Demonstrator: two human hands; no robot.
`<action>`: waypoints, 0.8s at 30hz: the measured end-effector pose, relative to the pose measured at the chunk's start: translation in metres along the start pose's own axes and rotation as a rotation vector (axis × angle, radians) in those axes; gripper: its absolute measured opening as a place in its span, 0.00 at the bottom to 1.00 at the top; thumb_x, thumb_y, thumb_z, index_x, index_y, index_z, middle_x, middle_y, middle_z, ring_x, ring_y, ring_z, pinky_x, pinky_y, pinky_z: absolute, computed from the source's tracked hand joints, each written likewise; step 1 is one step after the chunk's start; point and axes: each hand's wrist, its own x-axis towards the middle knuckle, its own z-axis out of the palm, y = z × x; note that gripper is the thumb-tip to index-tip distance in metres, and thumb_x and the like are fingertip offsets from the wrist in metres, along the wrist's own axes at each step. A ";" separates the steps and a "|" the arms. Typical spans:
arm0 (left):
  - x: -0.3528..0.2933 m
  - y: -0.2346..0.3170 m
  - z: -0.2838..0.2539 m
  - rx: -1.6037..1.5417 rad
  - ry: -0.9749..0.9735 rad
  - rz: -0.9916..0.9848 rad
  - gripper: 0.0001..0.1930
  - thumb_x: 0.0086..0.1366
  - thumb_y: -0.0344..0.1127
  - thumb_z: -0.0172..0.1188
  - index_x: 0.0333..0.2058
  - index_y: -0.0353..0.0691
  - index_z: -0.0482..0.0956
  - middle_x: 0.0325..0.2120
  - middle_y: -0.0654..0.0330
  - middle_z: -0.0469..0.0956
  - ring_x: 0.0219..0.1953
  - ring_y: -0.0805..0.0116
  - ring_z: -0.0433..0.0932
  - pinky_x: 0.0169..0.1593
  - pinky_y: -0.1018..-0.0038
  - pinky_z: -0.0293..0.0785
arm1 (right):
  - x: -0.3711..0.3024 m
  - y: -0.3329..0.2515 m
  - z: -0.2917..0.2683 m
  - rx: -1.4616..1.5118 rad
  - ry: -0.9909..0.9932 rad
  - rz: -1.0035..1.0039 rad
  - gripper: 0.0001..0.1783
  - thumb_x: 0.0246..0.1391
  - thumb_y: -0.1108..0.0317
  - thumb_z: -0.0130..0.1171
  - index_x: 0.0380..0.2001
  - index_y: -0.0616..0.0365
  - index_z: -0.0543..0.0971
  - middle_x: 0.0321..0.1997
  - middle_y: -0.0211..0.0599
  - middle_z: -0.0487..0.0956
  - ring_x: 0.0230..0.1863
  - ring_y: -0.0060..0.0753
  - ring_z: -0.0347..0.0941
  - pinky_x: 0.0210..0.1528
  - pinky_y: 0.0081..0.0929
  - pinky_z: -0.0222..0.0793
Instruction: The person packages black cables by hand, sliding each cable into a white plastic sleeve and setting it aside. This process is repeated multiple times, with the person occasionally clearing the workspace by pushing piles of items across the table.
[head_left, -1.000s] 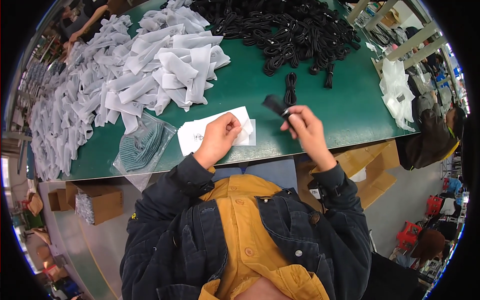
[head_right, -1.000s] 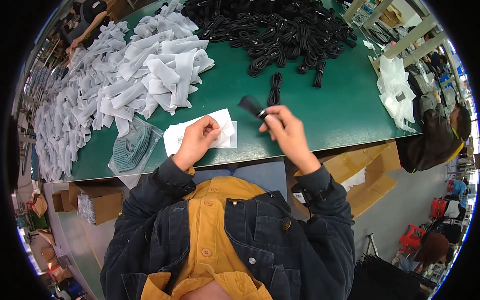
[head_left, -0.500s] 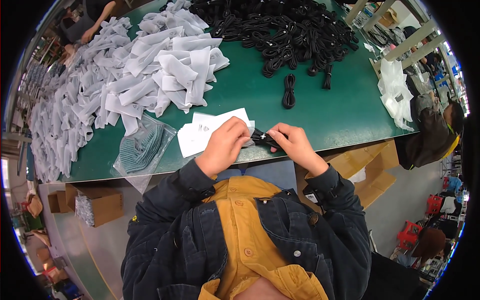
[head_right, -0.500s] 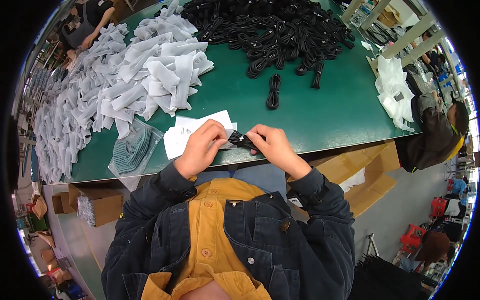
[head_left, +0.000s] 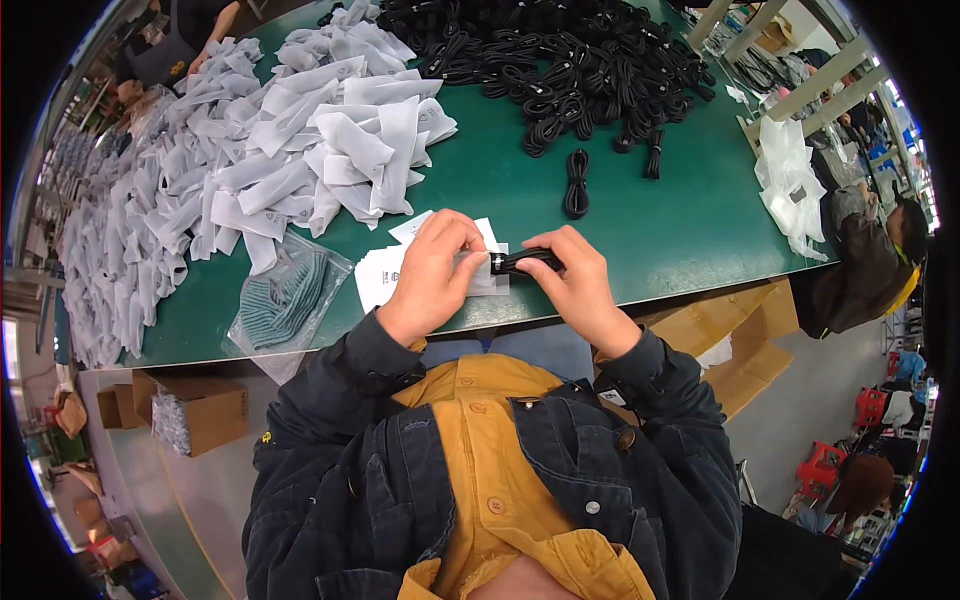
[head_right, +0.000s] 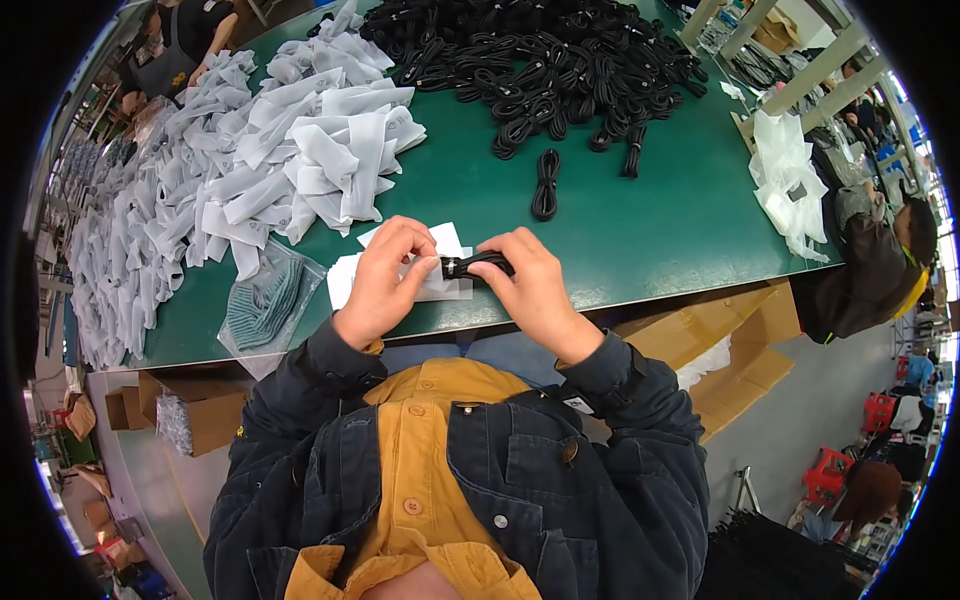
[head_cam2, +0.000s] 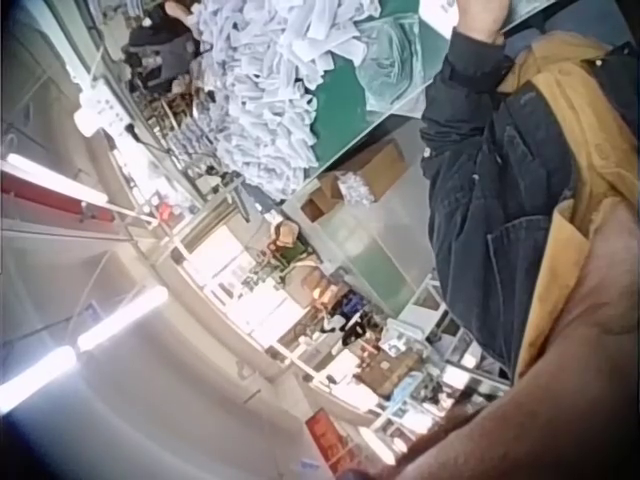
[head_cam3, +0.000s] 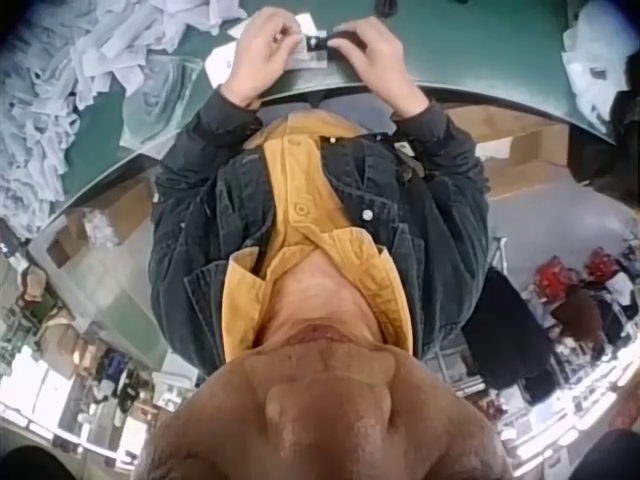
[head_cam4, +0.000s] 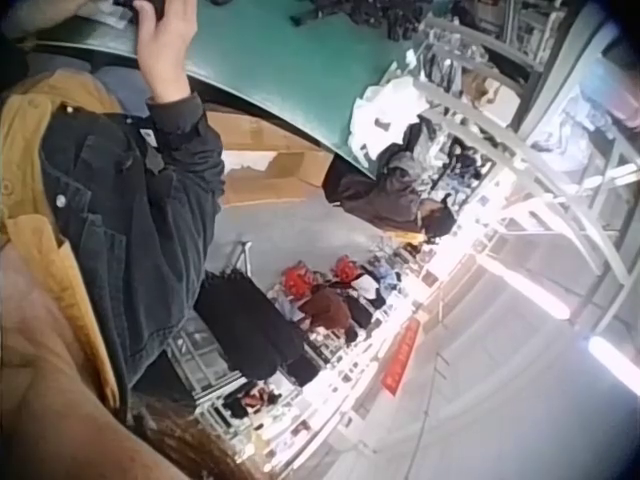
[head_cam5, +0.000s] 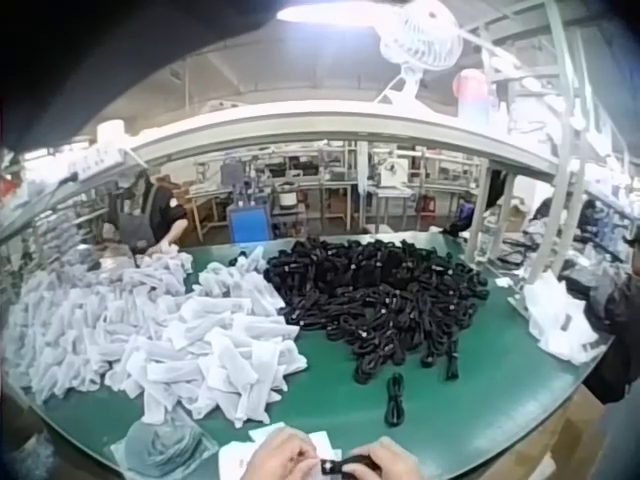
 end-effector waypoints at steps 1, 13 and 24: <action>0.001 -0.001 -0.002 0.019 0.011 -0.001 0.06 0.57 0.22 0.61 0.31 0.36 0.73 0.35 0.57 0.72 0.36 0.60 0.72 0.39 0.71 0.70 | 0.001 0.000 0.000 -0.053 -0.012 -0.155 0.15 0.46 0.79 0.68 0.40 0.58 0.82 0.39 0.39 0.72 0.34 0.33 0.71 0.36 0.26 0.72; 0.016 -0.004 -0.016 -0.407 0.016 -0.158 0.04 0.63 0.26 0.60 0.34 0.36 0.73 0.33 0.63 0.73 0.35 0.73 0.72 0.37 0.77 0.68 | 0.022 -0.019 0.006 0.131 0.059 -0.353 0.15 0.47 0.78 0.68 0.41 0.58 0.80 0.42 0.40 0.73 0.35 0.30 0.73 0.35 0.25 0.72; 0.060 -0.013 -0.092 -0.388 0.233 -0.231 0.08 0.69 0.35 0.57 0.41 0.38 0.76 0.22 0.71 0.69 0.21 0.84 0.63 0.24 0.84 0.55 | 0.054 0.066 -0.026 -0.703 0.185 -0.149 0.17 0.53 0.62 0.66 0.44 0.58 0.78 0.42 0.44 0.72 0.34 0.46 0.75 0.35 0.37 0.74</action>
